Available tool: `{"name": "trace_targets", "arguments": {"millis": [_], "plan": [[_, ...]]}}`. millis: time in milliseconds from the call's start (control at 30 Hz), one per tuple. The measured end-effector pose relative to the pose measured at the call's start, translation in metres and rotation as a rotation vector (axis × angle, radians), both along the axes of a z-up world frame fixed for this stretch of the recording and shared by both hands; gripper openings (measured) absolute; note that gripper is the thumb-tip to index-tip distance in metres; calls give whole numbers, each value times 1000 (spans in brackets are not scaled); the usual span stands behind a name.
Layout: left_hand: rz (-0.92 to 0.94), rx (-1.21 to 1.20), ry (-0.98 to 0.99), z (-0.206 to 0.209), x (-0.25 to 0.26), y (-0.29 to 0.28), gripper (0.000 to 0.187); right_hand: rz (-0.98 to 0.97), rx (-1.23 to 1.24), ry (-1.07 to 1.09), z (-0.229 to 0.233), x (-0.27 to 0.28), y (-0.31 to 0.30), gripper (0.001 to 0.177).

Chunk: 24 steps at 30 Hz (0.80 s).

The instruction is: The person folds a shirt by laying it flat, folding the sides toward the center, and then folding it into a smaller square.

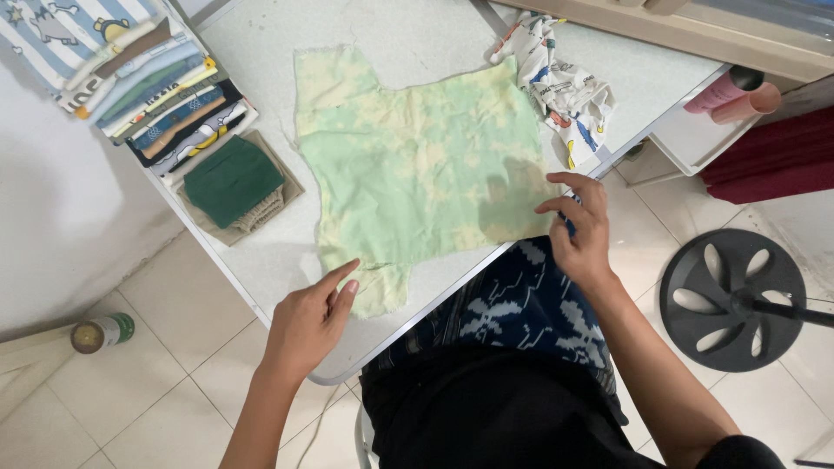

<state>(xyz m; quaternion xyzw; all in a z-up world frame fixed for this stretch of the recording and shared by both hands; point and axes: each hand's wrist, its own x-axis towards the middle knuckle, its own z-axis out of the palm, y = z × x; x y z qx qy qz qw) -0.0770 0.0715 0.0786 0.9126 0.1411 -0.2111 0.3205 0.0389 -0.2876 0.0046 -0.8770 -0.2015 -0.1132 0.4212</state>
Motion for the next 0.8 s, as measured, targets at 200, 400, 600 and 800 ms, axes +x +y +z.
{"name": "trace_targets", "arguments": {"millis": [200,400,600,800], "plan": [[-15,-64,-578,-33,37,-13,24,25,-96,24,-7,19,52,20],[-222,146,-795,-83,104,-20,35,80,-265,-57,-27,44,98,36],[-241,310,-582,-104,124,-18,69,47,-553,-53,-38,49,101,66],[-154,346,-512,-111,93,-28,82,100,-636,-8,-31,37,85,81]]}}
